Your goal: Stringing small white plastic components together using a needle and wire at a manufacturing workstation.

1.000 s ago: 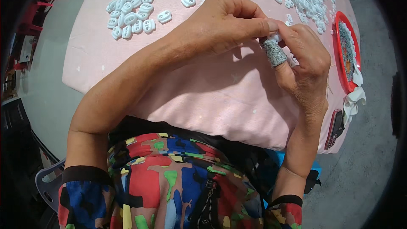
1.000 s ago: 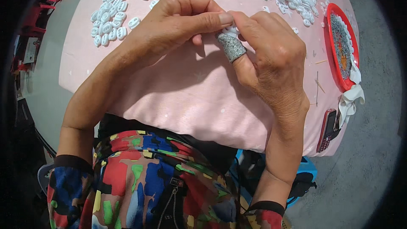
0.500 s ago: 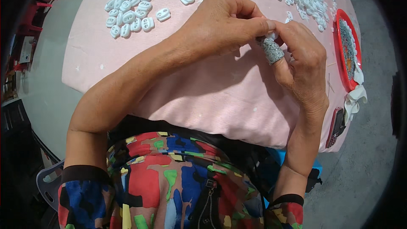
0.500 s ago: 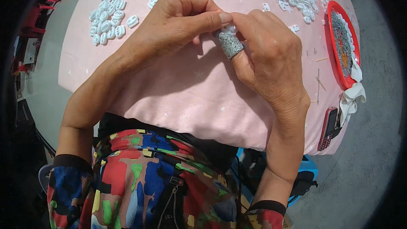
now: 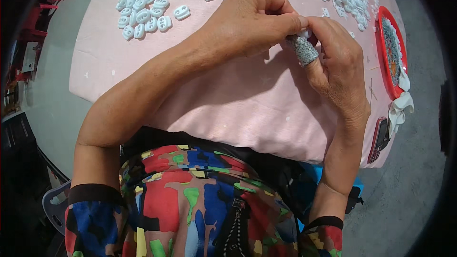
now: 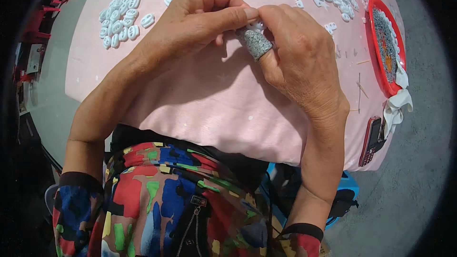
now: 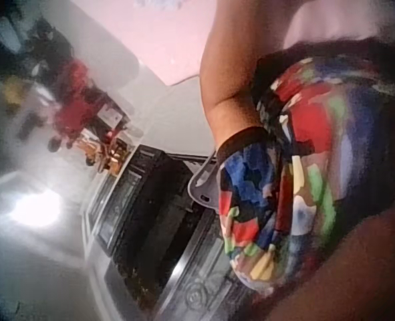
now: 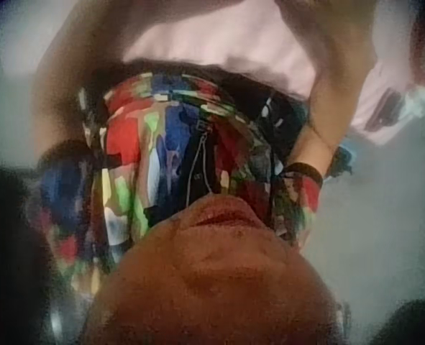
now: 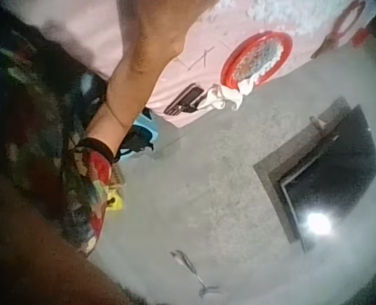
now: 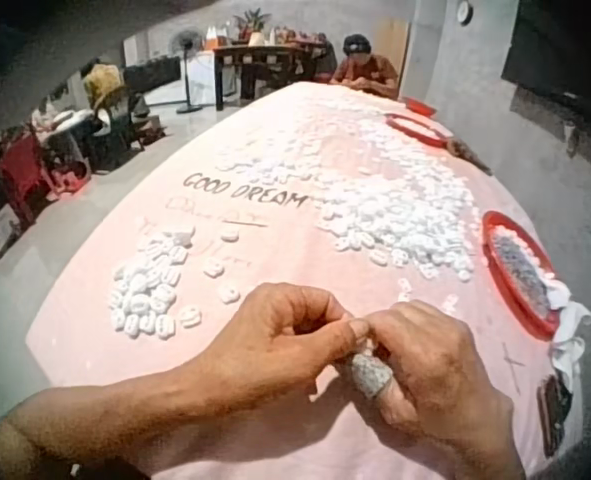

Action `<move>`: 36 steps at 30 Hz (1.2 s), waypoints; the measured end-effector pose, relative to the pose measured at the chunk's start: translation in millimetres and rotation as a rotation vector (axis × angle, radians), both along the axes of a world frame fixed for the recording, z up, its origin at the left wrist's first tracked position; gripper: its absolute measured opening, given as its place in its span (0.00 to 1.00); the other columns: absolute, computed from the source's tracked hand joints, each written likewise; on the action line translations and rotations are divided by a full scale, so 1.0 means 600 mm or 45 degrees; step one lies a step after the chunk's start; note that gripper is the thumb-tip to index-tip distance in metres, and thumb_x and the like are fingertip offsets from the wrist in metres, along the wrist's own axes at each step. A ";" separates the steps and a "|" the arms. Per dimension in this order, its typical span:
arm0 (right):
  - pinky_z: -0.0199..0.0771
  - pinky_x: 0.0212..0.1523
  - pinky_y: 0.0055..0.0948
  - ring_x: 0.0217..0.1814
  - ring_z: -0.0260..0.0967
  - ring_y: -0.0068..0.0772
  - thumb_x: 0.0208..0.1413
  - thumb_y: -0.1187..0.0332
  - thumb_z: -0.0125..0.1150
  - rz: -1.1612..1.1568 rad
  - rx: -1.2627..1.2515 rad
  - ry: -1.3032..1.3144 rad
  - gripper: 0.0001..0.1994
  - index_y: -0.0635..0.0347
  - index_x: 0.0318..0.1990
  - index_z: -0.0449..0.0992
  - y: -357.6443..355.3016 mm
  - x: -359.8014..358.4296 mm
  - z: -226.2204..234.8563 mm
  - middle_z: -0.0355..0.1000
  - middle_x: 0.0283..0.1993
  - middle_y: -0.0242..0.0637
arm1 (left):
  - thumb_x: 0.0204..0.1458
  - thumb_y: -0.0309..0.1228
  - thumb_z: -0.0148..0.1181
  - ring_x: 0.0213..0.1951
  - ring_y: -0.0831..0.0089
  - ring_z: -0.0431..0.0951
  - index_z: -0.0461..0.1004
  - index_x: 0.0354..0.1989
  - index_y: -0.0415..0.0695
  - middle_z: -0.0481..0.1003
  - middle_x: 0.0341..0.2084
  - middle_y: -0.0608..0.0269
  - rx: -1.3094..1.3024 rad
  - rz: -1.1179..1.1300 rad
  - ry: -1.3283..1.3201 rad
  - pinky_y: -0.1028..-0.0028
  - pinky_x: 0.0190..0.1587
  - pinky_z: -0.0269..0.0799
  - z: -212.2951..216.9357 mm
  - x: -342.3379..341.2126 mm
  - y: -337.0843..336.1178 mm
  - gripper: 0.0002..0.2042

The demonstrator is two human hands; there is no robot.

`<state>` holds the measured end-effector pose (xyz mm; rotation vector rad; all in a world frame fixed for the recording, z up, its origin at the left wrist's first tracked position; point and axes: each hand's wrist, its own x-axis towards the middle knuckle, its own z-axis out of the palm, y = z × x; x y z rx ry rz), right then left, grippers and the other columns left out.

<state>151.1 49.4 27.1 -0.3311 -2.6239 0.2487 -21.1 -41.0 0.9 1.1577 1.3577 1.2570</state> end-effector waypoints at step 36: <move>0.72 0.33 0.31 0.31 0.72 0.36 0.39 0.77 0.63 0.055 -0.078 0.187 0.18 0.60 0.42 0.78 0.019 0.010 0.001 0.73 0.29 0.38 | 0.55 0.41 0.62 0.22 0.84 0.72 0.80 0.34 0.39 0.77 0.23 0.67 0.126 -0.059 -0.171 0.84 0.23 0.68 -0.006 -0.012 0.009 0.15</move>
